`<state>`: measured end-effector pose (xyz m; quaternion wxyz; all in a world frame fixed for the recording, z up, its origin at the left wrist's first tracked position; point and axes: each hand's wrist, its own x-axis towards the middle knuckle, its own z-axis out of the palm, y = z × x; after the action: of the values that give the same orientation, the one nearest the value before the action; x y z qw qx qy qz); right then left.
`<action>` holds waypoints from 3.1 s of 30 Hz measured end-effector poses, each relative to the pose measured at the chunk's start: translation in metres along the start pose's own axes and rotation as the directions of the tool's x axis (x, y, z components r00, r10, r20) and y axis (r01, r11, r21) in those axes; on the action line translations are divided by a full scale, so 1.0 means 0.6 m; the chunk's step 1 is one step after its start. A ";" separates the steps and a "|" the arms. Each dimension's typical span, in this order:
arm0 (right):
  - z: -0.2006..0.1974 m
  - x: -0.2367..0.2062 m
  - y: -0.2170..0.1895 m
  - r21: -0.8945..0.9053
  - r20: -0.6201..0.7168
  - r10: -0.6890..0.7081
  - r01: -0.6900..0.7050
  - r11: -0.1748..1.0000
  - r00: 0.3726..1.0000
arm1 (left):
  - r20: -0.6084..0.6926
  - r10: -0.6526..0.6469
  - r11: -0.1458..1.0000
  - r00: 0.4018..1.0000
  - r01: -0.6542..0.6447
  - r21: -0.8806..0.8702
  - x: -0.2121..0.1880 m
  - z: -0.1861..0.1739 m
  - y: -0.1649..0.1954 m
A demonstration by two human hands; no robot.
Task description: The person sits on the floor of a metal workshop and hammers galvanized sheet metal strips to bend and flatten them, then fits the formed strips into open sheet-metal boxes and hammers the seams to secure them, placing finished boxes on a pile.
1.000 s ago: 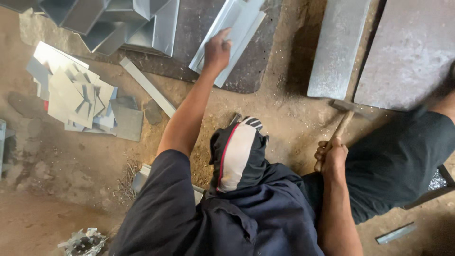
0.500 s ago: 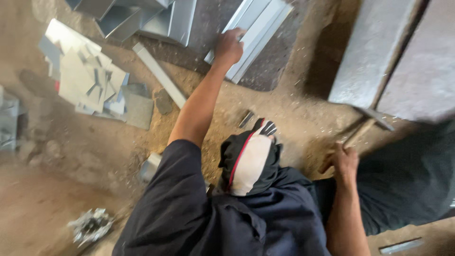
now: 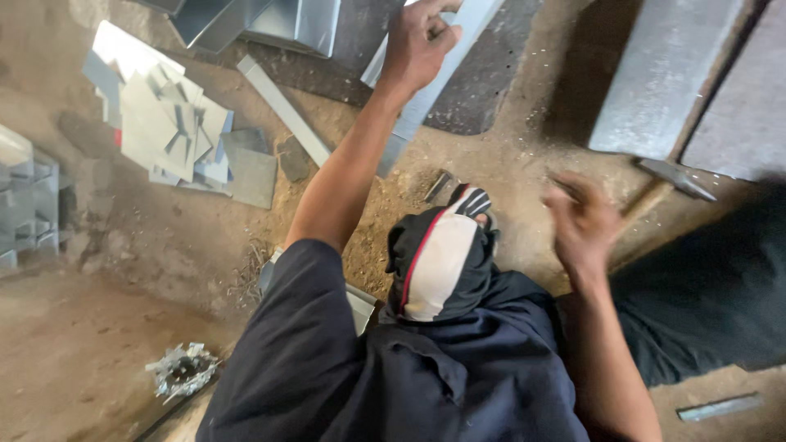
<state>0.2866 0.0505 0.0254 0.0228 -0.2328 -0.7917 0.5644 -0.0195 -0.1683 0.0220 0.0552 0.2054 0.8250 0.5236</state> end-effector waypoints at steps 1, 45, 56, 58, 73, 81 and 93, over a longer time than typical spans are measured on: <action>0.029 0.024 -0.029 0.104 0.060 -0.166 0.159 0.982 0.984 | -0.002 0.047 0.988 0.999 -0.047 -0.149 -0.006 0.011 0.032; -0.153 -0.040 -0.314 0.391 -0.468 -0.442 0.628 0.673 0.765 | 0.624 0.439 0.872 0.647 -0.474 -0.121 -0.095 0.123 0.436; -0.138 0.064 -0.272 0.660 -0.601 -0.152 0.594 0.460 0.785 | 0.453 0.544 0.835 0.707 -0.404 -0.373 -0.049 0.163 0.392; -0.149 0.076 -0.243 0.729 -0.498 -0.141 0.501 0.466 0.856 | 0.474 0.453 0.866 0.755 -0.247 -0.434 -0.048 0.171 0.366; -0.112 0.018 0.253 -0.493 -0.374 0.154 -0.336 0.802 0.915 | 0.590 -0.263 0.960 0.763 0.270 0.078 0.005 0.311 0.037; -0.178 -0.017 0.108 0.320 -0.181 0.560 -0.490 0.811 0.809 | 0.540 -0.275 0.959 0.795 0.191 0.207 0.017 0.321 0.041; -0.176 0.035 -0.012 -0.556 -0.107 -0.688 0.530 0.640 0.718 | 0.534 -0.303 0.945 0.790 0.176 0.275 0.021 0.315 0.055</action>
<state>0.2970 0.1500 0.0654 0.2782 -0.0315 -0.9243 0.2596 0.0364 0.0077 -0.0313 0.3429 0.2499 0.8407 0.3365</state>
